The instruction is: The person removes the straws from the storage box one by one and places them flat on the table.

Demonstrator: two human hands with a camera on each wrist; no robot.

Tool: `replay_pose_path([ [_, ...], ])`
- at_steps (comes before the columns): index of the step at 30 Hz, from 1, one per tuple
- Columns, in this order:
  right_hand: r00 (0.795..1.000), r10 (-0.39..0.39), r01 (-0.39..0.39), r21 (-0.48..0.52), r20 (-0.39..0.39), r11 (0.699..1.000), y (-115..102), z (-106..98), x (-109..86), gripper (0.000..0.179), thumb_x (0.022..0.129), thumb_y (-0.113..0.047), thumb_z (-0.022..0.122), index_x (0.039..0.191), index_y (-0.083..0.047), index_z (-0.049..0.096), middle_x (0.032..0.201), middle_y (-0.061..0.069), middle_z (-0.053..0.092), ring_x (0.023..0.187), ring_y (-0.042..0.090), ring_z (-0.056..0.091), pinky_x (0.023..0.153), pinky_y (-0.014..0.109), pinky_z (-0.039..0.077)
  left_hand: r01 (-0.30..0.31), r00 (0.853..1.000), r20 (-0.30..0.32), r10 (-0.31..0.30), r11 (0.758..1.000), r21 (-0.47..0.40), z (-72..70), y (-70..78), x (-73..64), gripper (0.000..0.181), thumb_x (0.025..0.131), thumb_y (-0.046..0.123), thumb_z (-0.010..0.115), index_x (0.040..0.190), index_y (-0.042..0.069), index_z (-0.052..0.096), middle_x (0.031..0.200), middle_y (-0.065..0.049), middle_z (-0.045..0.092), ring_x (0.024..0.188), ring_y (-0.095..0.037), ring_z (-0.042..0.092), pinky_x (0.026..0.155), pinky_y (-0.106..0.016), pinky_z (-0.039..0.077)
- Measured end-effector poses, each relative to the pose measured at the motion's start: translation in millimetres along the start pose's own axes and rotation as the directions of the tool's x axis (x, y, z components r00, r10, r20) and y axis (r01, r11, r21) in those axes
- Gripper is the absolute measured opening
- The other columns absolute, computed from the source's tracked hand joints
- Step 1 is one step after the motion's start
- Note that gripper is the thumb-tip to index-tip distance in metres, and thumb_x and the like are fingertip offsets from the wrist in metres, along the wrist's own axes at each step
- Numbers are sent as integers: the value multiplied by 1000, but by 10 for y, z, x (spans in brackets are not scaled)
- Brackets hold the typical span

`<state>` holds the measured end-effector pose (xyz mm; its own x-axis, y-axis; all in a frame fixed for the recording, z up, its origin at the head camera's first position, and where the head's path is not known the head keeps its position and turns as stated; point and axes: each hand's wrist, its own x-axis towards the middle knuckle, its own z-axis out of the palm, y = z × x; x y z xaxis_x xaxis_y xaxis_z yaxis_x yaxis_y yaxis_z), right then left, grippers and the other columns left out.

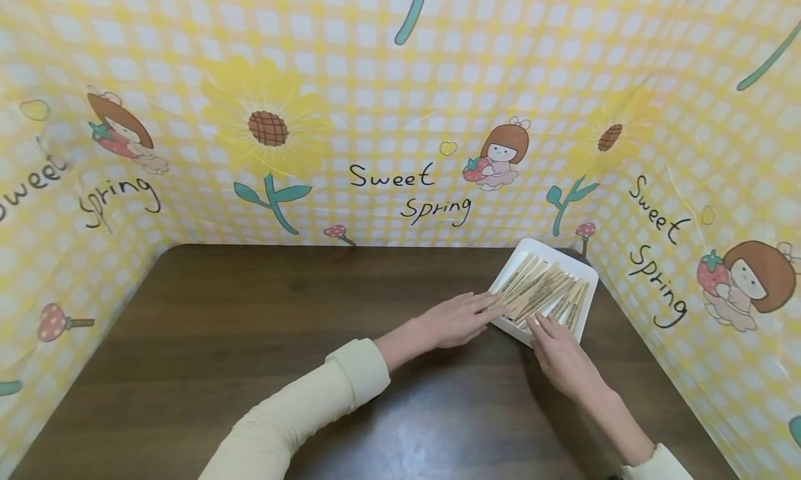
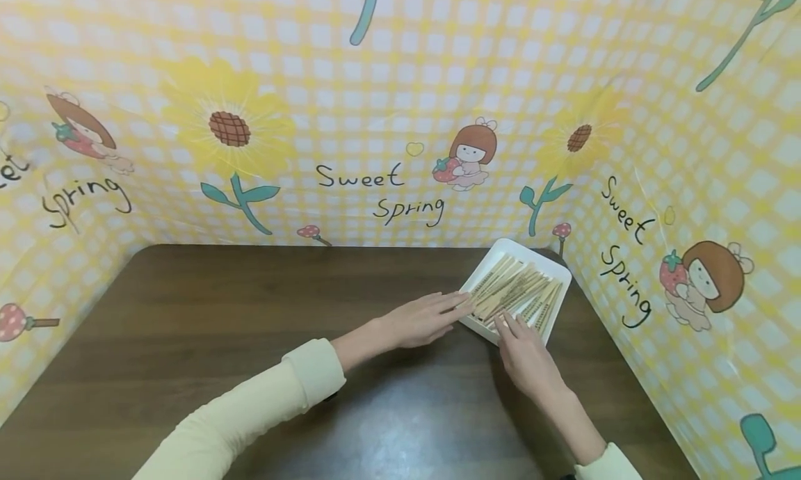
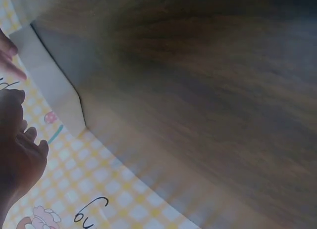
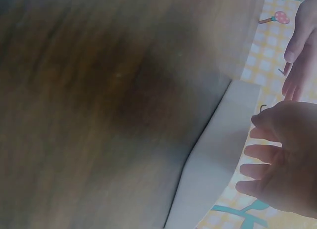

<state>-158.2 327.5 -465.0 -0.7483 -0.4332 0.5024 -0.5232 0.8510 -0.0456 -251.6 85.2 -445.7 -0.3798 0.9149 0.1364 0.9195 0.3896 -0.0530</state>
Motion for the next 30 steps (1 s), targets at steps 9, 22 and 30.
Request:
replay_pose_path([
  [9,998,25,-23,-33,55,999,68,37,-99,46,76,11,72,121,11,63,124,35,59,111,57,55,93,64,45,9,999,51,-9,1000,14,56,24,190,58,106,22,49,158,12,28,160,-13,29,147,-24,27,115,-38,31],
  [22,992,62,-57,-44,108,997,113,-14,-168,43,78,17,66,121,12,59,124,36,58,113,57,54,95,64,45,67,986,150,-77,995,73,174,-16,419,56,107,17,43,160,16,23,161,-14,25,147,-23,25,117,-31,26],
  [30,979,120,-115,-43,162,992,60,-62,-182,43,80,18,62,122,12,59,129,37,55,117,58,51,99,63,42,55,974,210,-81,990,129,182,2,455,54,109,13,37,159,26,25,163,-7,24,148,-17,21,117,-27,21],
])
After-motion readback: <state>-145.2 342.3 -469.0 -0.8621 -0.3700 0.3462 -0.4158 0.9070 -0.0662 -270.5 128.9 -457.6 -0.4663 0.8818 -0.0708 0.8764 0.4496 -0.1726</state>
